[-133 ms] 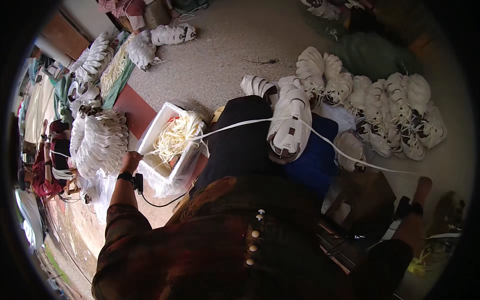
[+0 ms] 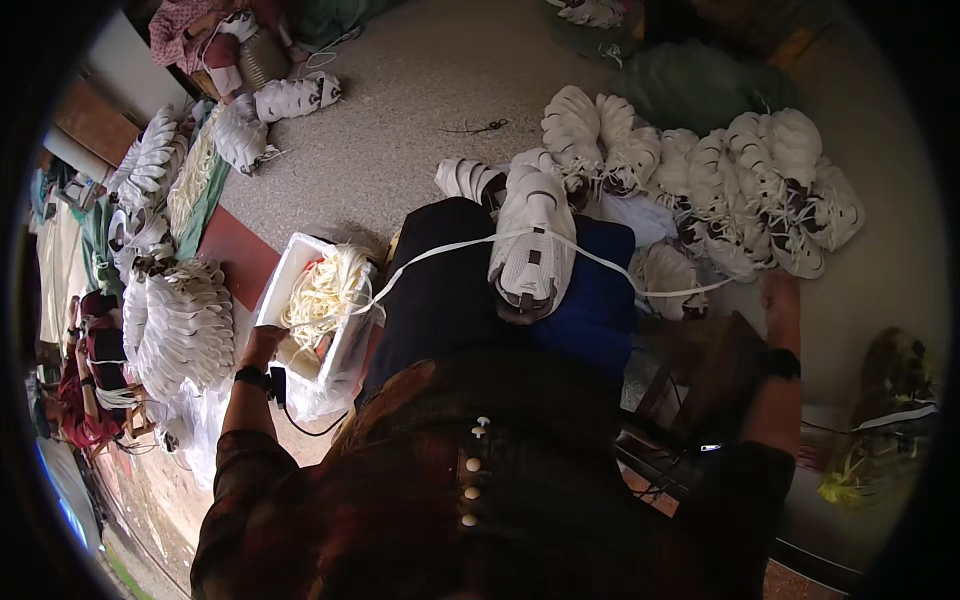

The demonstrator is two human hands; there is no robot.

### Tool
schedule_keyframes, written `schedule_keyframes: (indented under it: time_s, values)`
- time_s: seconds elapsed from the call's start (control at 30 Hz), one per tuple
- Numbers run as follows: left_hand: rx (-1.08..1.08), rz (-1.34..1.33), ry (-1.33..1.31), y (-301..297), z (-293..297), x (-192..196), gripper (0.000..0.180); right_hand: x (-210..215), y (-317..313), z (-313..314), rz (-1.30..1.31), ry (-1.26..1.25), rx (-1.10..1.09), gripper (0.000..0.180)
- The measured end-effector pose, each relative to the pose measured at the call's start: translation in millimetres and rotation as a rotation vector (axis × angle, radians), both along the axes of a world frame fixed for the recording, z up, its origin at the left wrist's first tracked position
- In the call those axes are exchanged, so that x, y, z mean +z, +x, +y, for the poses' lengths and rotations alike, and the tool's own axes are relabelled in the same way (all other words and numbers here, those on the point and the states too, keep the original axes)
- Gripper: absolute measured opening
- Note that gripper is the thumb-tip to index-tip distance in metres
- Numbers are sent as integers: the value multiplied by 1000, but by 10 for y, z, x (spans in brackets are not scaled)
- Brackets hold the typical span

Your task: Lacing white athletic shoes.

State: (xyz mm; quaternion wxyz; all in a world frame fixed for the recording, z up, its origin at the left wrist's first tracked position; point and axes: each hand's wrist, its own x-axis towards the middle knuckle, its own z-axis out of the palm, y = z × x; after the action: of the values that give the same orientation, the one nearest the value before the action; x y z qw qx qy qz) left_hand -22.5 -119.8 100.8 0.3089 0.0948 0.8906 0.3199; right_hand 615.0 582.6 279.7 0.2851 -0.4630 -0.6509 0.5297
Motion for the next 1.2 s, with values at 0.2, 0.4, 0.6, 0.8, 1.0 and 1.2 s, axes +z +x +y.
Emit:
schedule_keyframes:
  time_s: [0.2, 0.4, 0.6, 0.8, 1.0, 1.2]
  values:
    - [141, -589, 541, 556, 1399, 507, 14, -188, -2327, -1714, 154, -541, 358, 9]
    - [-399, -964, 722, 1157, 2651, 1273, 12, -792, -2869, -1835, 157, -147, 304, 6]
    - [-466, -742, 838, 1502, 3430, 1396, 15, -782, -3147, -1935, 304, -31, 204, 18]
    - [-547, -456, 882, 1607, 3593, 1098, 9, -822, -3201, -2024, 67, 338, 191, 16]
    - [-536, -435, 895, 1610, 3589, 1081, 7, -760, -3190, -2022, -75, 513, 179, 11]
    - [-528, -392, 882, 1617, 3567, 1043, 7, -495, -3355, -2133, -292, 1046, 392, 12]
